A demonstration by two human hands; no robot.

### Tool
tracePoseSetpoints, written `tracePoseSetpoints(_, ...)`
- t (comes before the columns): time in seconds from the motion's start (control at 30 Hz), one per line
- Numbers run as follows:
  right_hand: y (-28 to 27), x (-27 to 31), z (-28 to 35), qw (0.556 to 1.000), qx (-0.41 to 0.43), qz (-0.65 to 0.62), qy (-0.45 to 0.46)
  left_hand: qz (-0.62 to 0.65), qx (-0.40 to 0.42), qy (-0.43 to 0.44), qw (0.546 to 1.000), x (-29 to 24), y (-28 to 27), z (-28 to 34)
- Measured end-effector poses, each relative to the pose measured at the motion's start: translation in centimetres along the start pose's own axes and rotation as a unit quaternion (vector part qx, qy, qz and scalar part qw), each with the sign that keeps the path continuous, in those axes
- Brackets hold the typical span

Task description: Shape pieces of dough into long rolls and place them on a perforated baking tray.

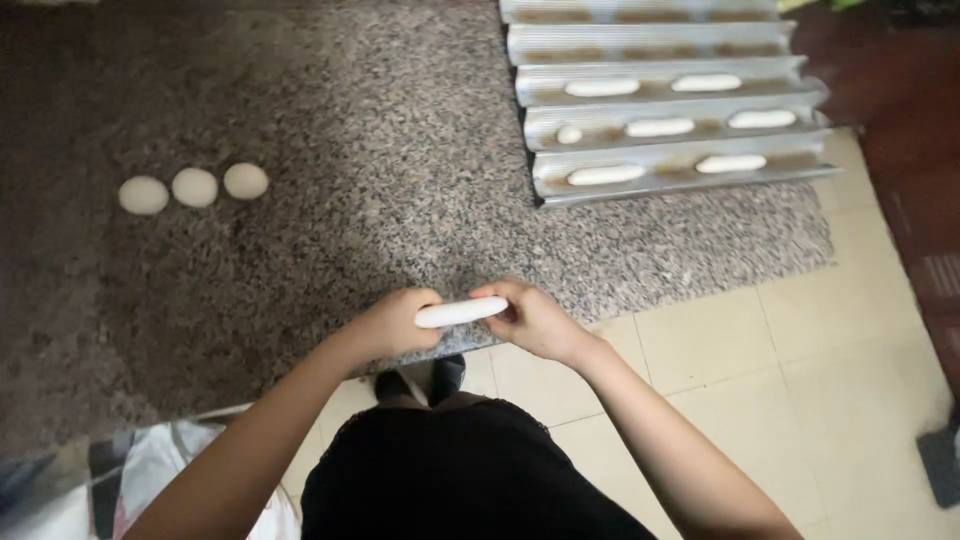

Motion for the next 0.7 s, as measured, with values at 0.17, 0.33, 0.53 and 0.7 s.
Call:
tracePoseSetpoints(0.17, -2.6, -0.4, 2.1, 0.993, -0.075, 0.078, 0.053, -0.036, 0.022, 0.0, 0.999, -4.3, -1.7, -1.0)
tracePoseSetpoints(0.33, -4.8, -0.9, 2.9, 0.991, -0.101, 0.076, 0.034, -0.034, 0.005, 0.013, 0.999, -7.3, -1.8, -2.4)
tracePoseSetpoints(0.53, -8.6, -3.5, 1.9, 0.993, -0.101, 0.047, 0.05, -0.029, -0.021, 0.022, 0.999, -7.8, -0.6, -7.7)
tracePoseSetpoints(0.7, -15.8, -7.6, -0.8, 0.995, -0.055, 0.066, 0.049, 0.018, -0.012, -0.024, 0.999, -12.5, -1.1, -13.1)
Point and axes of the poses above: each hand's wrist, its own z-axis away from the middle knuckle, its own y-axis out of the palm, x = y × z, the point moved 3 cm from there along -z, towards the middle knuckle, and after that the axes turned 7 degrees about -z, right-handed, at the moved point
